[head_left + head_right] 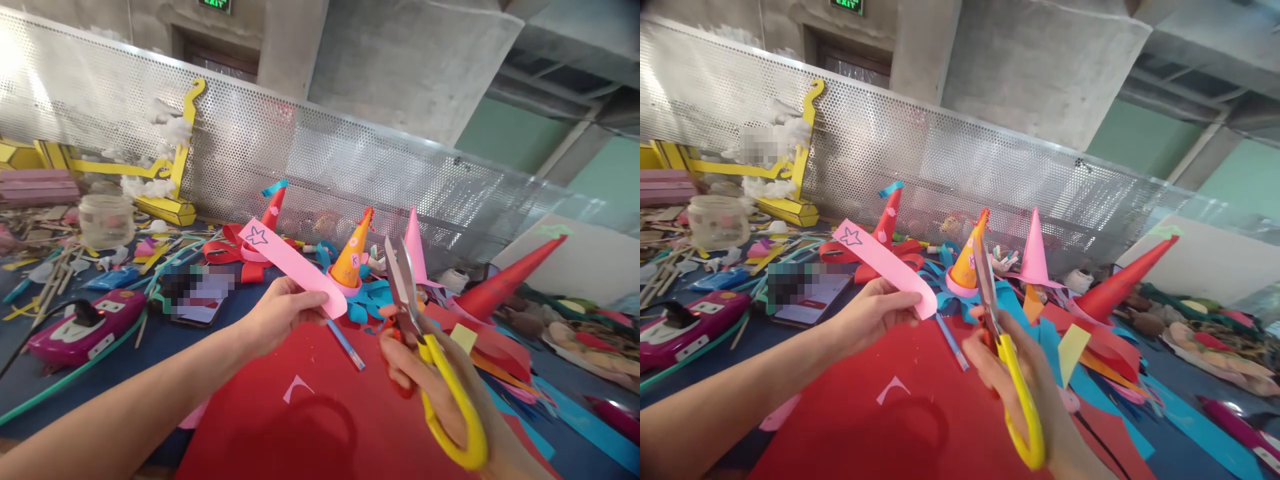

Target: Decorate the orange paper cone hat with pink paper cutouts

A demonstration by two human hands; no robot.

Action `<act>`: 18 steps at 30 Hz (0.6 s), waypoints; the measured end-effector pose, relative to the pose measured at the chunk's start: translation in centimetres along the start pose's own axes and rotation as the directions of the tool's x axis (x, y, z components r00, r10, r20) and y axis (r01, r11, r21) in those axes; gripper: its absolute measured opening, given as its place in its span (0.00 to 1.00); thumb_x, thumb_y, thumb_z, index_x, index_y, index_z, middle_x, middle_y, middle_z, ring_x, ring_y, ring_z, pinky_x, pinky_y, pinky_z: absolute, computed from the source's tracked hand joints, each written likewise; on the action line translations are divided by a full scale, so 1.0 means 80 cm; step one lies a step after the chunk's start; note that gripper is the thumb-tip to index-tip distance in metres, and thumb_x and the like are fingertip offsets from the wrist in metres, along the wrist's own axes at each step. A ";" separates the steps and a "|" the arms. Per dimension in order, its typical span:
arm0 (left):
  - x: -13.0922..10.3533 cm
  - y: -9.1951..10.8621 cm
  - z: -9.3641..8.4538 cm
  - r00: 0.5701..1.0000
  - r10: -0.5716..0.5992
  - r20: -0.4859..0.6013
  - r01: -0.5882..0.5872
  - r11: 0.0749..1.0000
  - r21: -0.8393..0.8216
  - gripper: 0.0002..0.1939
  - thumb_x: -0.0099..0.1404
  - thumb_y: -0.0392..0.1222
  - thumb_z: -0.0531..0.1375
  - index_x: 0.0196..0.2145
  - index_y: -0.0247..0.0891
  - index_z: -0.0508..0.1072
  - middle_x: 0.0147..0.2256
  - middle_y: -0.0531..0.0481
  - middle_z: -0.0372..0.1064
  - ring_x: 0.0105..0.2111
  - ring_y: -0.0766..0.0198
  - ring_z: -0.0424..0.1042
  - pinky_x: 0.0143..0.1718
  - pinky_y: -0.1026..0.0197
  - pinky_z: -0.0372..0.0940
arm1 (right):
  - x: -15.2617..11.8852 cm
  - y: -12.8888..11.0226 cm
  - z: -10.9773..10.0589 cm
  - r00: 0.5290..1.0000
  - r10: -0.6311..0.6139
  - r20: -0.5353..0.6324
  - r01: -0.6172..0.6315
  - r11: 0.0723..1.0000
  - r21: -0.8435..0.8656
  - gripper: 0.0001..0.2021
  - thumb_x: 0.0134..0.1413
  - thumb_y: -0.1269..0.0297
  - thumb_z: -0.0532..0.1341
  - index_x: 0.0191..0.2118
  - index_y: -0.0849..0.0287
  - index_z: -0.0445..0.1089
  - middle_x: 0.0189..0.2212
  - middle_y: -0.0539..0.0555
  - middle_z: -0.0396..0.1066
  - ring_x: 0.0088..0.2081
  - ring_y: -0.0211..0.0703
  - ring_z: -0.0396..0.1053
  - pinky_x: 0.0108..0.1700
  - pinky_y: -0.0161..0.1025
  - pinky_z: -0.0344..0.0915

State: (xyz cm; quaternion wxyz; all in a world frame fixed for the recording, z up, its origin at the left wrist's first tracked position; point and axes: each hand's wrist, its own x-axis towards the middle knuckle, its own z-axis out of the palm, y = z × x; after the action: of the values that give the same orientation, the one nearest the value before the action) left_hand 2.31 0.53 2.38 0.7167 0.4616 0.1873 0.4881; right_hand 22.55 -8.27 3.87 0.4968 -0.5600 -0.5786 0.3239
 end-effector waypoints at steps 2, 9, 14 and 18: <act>-0.004 -0.009 0.002 1.000 0.006 0.013 -0.007 0.999 0.054 0.06 0.57 0.36 0.66 0.32 0.30 0.79 0.30 0.44 0.77 0.28 0.66 0.73 0.31 0.65 0.68 | 0.003 -0.009 0.018 0.999 -0.008 0.036 0.007 1.000 0.018 0.20 0.54 0.50 0.63 0.48 0.53 0.63 0.21 0.44 0.61 0.17 0.33 0.57 0.20 0.34 0.56; -0.017 -0.003 0.005 0.951 -0.003 0.310 -0.017 0.998 0.064 0.21 0.56 0.34 0.66 0.49 0.40 0.73 0.33 0.47 0.77 0.33 0.60 0.76 0.36 0.60 0.67 | 0.025 -0.014 0.052 0.985 0.083 0.149 -0.123 0.951 0.285 0.10 0.48 0.59 0.67 0.29 0.58 0.67 0.17 0.46 0.65 0.17 0.33 0.61 0.20 0.32 0.57; -0.013 -0.004 0.005 0.939 -0.010 0.344 -0.008 0.999 0.052 0.11 0.57 0.39 0.68 0.38 0.37 0.74 0.29 0.49 0.75 0.29 0.64 0.73 0.32 0.63 0.66 | 0.029 -0.013 0.050 0.908 0.250 0.335 -0.399 0.761 0.512 0.12 0.37 0.64 0.72 0.29 0.63 0.71 0.18 0.48 0.66 0.18 0.30 0.60 0.18 0.26 0.52; -0.010 -0.013 0.007 0.979 0.109 0.170 -0.124 0.989 0.078 0.05 0.60 0.38 0.66 0.30 0.34 0.77 0.27 0.50 0.74 0.30 0.69 0.71 0.36 0.67 0.64 | 0.024 -0.004 0.050 0.920 0.241 0.309 -0.373 0.779 0.504 0.17 0.44 0.53 0.70 0.33 0.60 0.69 0.20 0.47 0.67 0.16 0.29 0.57 0.16 0.27 0.50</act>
State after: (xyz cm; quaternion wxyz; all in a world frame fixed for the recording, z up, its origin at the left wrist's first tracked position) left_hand 2.91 -0.51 1.61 0.6788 0.5419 0.1214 0.4804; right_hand 18.96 -5.69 3.37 0.5077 -0.4386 -0.4130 0.6159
